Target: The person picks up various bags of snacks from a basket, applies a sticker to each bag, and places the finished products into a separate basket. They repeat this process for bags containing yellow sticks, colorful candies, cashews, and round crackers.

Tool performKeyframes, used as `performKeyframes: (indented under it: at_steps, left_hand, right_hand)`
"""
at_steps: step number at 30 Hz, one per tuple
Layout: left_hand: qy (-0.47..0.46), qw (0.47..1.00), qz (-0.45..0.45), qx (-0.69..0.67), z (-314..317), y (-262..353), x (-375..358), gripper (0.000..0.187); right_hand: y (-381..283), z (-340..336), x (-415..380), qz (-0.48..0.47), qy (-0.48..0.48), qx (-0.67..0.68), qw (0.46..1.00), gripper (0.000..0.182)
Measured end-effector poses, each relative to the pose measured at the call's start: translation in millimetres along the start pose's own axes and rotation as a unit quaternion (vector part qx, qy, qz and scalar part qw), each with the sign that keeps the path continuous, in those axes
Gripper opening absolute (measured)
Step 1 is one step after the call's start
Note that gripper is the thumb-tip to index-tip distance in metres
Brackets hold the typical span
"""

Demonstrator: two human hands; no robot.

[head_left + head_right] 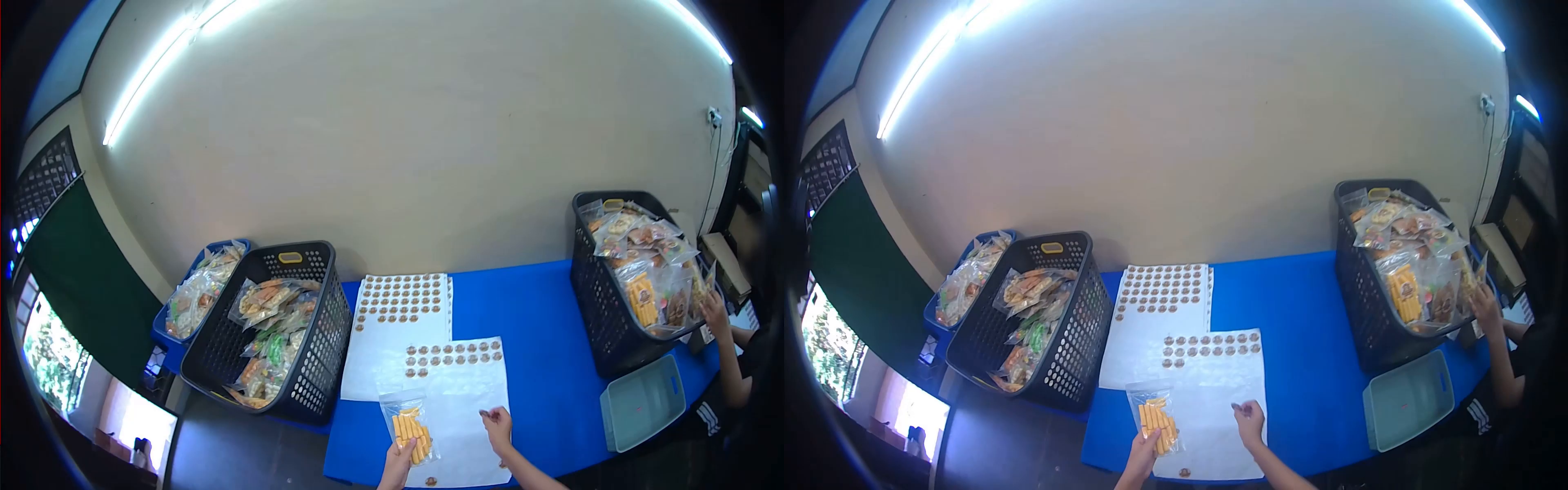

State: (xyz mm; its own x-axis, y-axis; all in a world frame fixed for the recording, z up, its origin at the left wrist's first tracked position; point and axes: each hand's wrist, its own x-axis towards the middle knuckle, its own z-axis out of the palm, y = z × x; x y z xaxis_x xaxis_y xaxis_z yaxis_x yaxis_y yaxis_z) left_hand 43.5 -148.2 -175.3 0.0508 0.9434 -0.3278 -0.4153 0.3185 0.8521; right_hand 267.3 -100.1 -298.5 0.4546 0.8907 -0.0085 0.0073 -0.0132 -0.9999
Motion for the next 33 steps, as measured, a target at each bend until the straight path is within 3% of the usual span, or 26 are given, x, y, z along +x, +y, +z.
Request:
performKeyframes:
  at_steps: [1,4,8,11,15,18,22,26,33]
  left_hand:
    - [-0.016,0.999,-0.013,-0.035,9,6,2,0.031]
    - [-0.057,0.997,-0.029,-0.052,30,10,13,0.034]
    - [-0.084,0.995,-0.045,-0.041,61,17,21,0.035]
    - [-0.129,0.991,-0.034,-0.023,87,31,25,0.033]
    - [-0.173,0.984,0.031,0.040,114,40,31,0.031]
    - [-0.194,0.971,0.089,0.112,134,51,32,0.031]
    - [-0.214,0.957,0.123,0.153,149,59,36,0.030]
    - [-0.199,0.957,0.158,0.140,159,66,31,0.029]
    - [-0.194,0.969,0.122,0.089,153,63,28,0.030]
  right_hand:
    - [-15,-12,-9,0.064,0.023,0.090,0.994,0.016]
    - [-65,-48,-33,0.126,0.088,0.064,0.986,0.011]
    - [-74,-85,-36,0.087,0.095,0.093,0.987,0.007]
    - [-116,-93,-27,0.058,0.086,0.149,0.983,0.007]
    - [-195,-82,-18,0.033,0.026,0.225,0.974,0.007]
    - [-224,-72,-12,-0.002,-0.080,0.231,0.970,0.007]
    - [-249,-51,-1,-0.048,-0.174,0.178,0.967,0.016]
    - [-261,-38,7,-0.095,-0.158,0.058,0.981,0.023]
    - [-254,-30,5,-0.069,-0.127,0.071,0.987,0.029]
